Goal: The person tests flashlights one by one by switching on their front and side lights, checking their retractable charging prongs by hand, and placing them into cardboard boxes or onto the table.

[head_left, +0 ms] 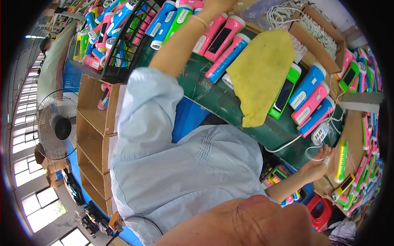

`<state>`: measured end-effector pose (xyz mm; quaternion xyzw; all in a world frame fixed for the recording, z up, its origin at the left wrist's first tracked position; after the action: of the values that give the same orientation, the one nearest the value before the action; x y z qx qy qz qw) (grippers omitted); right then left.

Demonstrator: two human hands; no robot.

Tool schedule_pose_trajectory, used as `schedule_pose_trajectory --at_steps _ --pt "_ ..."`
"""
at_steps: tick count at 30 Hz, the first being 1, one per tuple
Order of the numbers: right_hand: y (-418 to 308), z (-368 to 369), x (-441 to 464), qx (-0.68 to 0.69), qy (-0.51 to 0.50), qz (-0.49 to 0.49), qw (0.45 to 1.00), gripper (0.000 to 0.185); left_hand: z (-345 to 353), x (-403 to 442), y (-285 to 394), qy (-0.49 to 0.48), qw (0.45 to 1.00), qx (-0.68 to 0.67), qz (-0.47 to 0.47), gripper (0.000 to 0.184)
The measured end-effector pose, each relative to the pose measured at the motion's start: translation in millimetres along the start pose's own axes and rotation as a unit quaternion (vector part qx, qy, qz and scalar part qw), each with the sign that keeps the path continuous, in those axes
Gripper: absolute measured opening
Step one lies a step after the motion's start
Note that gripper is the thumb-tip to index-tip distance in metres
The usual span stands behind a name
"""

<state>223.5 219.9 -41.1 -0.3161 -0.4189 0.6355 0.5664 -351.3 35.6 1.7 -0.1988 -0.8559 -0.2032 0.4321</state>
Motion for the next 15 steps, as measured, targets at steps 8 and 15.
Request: schedule_pose_trajectory --at_steps 8,15 --pt "12 76 -56 0.008 -0.184 0.122 0.975 0.035 65 27 -54 -0.398 0.875 -0.221 -0.163 0.028" --pt "38 132 -91 -0.105 -0.356 0.199 0.907 0.033 -27 -34 30 -0.427 0.164 -0.802 -0.385 0.043"
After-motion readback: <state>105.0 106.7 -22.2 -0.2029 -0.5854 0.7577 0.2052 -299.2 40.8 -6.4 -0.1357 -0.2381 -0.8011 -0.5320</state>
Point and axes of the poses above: each hand's wrist, its own x-axis towards the middle knuckle, its own z-axis out of the palm, y = z × x, the point moved 7 cm from there along x, towards the middle knuckle, and after that the axes turned 6 degrees about x, right-handed, at the moved point
